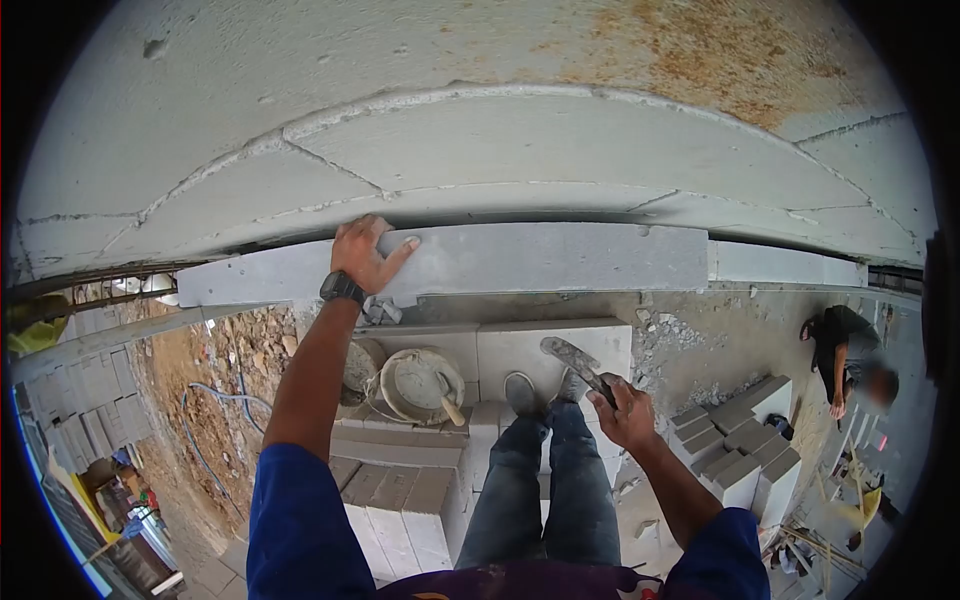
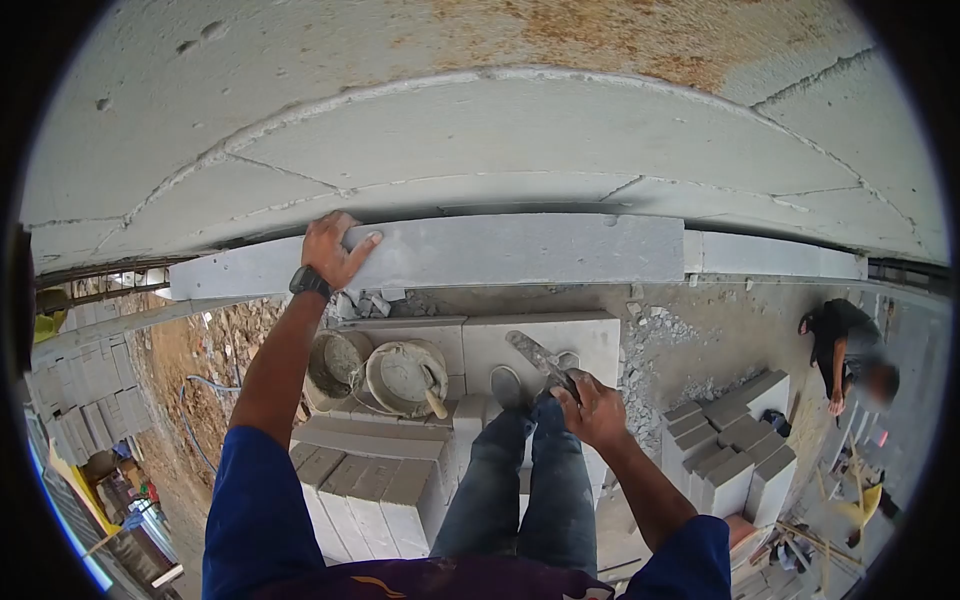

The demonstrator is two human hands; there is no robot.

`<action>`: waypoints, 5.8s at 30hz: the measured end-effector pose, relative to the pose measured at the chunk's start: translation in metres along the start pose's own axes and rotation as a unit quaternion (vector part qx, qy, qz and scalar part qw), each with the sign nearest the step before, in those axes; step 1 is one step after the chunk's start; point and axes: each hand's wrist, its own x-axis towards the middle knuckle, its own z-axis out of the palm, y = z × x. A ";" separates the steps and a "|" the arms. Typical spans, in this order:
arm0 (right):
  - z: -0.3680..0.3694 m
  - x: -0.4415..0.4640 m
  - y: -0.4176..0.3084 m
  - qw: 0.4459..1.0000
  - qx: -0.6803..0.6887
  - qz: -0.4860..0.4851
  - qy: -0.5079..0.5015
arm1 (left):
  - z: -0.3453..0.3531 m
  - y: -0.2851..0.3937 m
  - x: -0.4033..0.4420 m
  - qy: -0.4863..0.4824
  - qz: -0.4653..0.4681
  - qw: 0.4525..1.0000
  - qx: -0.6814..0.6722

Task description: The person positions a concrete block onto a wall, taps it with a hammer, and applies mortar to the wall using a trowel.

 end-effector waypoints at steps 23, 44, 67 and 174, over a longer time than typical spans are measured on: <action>0.038 0.200 -0.095 0.989 -0.054 -0.105 -0.094 | -0.006 -0.005 -0.001 0.027 -0.028 0.999 0.011; 0.037 -0.041 -0.050 0.977 0.149 0.147 -0.050 | -0.006 -0.013 0.013 -0.163 -0.056 0.985 -0.014; -0.020 0.073 -0.082 0.988 0.130 -0.075 0.023 | -0.013 0.026 0.006 -0.109 -0.133 0.983 0.061; -0.135 0.034 0.186 0.563 0.601 0.532 0.196 | 0.067 0.252 0.089 -0.089 0.053 0.994 -0.024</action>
